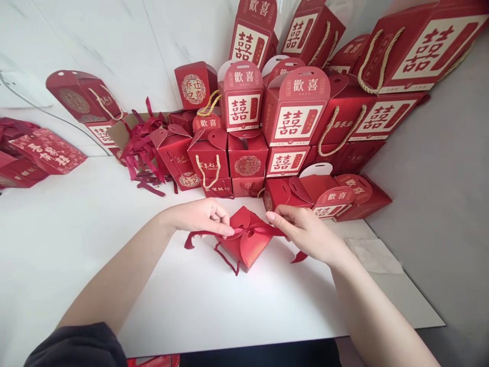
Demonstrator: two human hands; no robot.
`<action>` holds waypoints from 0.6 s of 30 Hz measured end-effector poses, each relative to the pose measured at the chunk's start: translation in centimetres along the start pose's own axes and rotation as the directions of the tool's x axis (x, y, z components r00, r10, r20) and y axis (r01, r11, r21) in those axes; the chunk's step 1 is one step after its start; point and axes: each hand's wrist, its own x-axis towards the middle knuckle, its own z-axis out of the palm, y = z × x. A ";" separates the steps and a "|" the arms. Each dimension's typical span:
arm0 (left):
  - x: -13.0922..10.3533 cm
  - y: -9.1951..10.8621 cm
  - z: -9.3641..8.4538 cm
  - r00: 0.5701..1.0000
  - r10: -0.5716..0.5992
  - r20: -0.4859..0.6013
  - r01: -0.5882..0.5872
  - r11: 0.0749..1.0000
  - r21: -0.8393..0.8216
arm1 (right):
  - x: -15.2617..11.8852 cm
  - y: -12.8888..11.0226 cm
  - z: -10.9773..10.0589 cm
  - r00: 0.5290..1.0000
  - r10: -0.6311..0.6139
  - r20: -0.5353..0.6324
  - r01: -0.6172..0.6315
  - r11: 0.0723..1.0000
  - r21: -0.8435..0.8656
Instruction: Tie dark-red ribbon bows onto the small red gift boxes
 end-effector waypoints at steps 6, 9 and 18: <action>0.3 0.1 0.4 0.999 0.047 0.001 -0.047 0.999 -0.011 | 0.1 -0.2 0.6 0.995 -0.029 0.094 0.026 0.999 0.030; 0.6 -0.2 0.3 0.998 0.069 0.009 -0.069 0.996 -0.063 | 0.1 -0.4 1.2 0.998 -0.049 0.034 0.050 0.999 -0.015; 0.8 -0.8 0.1 0.978 0.035 0.204 0.000 0.985 -0.171 | 0.2 0.1 1.2 0.990 -0.142 0.012 0.138 0.976 0.167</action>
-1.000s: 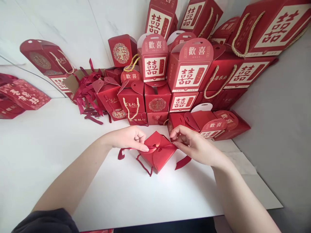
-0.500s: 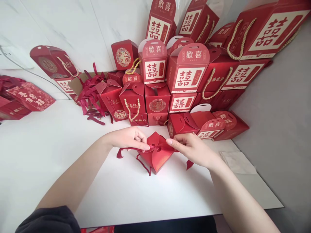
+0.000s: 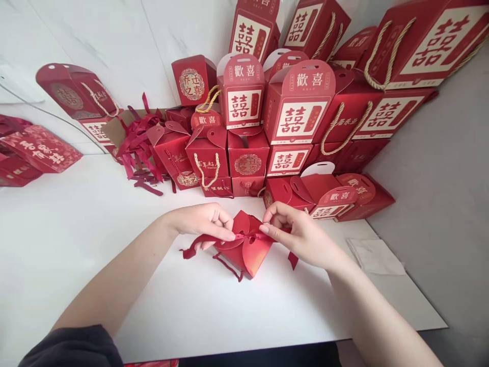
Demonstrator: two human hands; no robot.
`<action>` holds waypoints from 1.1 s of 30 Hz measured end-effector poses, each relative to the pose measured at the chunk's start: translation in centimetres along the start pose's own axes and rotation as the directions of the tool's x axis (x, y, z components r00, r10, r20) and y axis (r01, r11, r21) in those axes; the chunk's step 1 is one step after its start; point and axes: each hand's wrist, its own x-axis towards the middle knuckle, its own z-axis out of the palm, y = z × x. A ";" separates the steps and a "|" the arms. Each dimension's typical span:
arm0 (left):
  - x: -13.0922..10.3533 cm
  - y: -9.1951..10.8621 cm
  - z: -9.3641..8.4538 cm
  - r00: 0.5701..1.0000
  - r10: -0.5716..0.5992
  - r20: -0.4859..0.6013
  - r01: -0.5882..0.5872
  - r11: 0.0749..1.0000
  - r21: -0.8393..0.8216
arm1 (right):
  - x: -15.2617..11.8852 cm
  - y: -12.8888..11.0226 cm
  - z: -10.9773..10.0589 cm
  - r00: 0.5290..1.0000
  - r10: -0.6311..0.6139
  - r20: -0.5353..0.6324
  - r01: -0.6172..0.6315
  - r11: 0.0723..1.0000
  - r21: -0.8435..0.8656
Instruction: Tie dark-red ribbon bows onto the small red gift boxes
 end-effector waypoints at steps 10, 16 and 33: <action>-0.1 -1.3 -2.2 0.999 0.013 -0.034 -0.011 0.998 0.067 | 0.7 1.2 -0.8 0.996 -0.048 0.077 0.044 0.998 0.047; -1.3 -1.4 -2.9 0.984 0.156 0.091 -0.173 0.960 0.219 | 0.6 1.1 -0.6 0.994 -0.066 0.082 0.068 0.997 -0.030; 2.8 -1.4 0.2 0.779 0.572 -0.257 -0.543 0.821 0.177 | 1.0 1.2 -0.5 0.996 -0.079 0.029 0.079 0.997 -0.024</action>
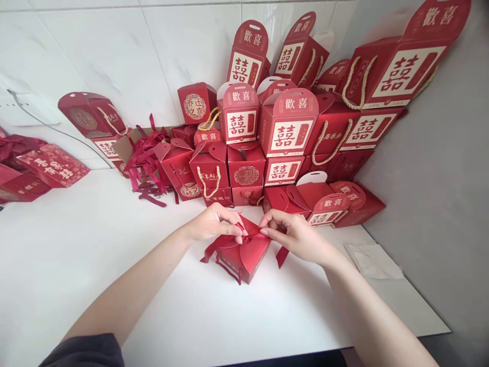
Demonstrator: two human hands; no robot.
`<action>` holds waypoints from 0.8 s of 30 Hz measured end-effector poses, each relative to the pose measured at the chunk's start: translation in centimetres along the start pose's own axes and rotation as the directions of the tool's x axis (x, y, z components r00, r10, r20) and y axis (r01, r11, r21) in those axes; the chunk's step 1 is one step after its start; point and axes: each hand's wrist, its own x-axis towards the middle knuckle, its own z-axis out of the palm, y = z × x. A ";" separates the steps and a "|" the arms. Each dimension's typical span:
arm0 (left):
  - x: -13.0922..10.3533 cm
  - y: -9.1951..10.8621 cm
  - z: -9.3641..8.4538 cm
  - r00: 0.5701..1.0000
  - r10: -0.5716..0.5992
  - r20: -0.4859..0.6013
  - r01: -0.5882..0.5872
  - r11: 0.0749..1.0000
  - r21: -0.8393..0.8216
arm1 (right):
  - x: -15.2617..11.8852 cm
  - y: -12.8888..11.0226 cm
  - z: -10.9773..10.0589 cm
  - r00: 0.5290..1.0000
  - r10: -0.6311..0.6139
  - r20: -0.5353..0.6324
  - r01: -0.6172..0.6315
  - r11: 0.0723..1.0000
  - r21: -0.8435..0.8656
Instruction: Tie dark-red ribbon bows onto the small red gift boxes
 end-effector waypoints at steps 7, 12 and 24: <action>-1.3 3.1 -1.6 0.993 -0.118 0.032 0.112 0.984 0.140 | -0.6 -1.0 -1.1 0.982 0.180 0.051 -0.180 0.984 -0.009; -2.9 5.8 0.4 0.964 -0.246 -0.103 0.265 0.835 0.483 | -0.6 -1.1 -0.3 1.000 0.014 -0.016 -0.016 0.983 -0.182; -3.6 7.1 3.4 0.960 -0.212 -0.185 0.272 0.534 0.800 | -0.5 -1.3 2.0 0.996 0.021 -0.090 -0.049 0.948 -0.314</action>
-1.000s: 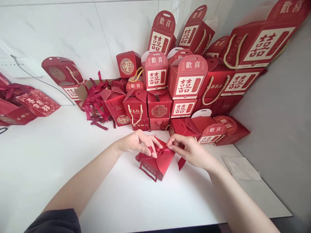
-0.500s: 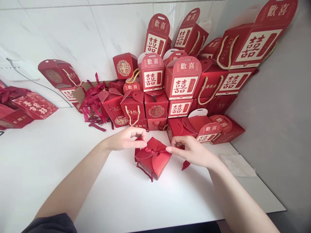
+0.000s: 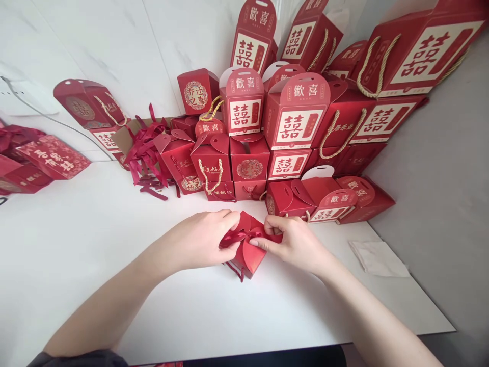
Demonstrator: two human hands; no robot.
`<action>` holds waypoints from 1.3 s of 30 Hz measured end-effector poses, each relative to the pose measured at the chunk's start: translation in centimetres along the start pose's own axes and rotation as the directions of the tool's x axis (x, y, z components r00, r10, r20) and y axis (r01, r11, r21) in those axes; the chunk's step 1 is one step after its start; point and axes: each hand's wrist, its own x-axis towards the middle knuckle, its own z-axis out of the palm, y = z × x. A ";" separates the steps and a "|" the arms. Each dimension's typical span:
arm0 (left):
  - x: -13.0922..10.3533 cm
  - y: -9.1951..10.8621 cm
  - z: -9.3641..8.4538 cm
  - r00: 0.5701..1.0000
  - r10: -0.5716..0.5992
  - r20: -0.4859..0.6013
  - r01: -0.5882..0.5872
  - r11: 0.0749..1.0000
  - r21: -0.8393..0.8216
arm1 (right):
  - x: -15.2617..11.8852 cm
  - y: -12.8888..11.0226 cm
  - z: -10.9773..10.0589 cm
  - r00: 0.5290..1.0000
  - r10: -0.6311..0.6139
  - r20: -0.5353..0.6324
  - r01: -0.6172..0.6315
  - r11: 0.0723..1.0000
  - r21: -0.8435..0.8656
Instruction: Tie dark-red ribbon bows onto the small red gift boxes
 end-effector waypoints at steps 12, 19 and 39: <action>0.6 -1.7 -0.3 0.982 -0.019 0.187 0.074 0.954 -0.291 | 0.0 0.4 -0.8 0.993 0.003 0.122 -0.032 0.972 0.233; 1.7 -3.4 -0.9 0.944 -0.022 0.329 0.203 0.824 -0.530 | 0.2 0.8 -2.1 0.978 -0.023 0.207 -0.059 0.923 0.379; 2.3 -5.7 -0.5 0.855 -0.061 0.515 0.390 0.730 -0.561 | 0.1 1.4 -1.9 0.974 -0.033 0.225 -0.043 0.945 0.325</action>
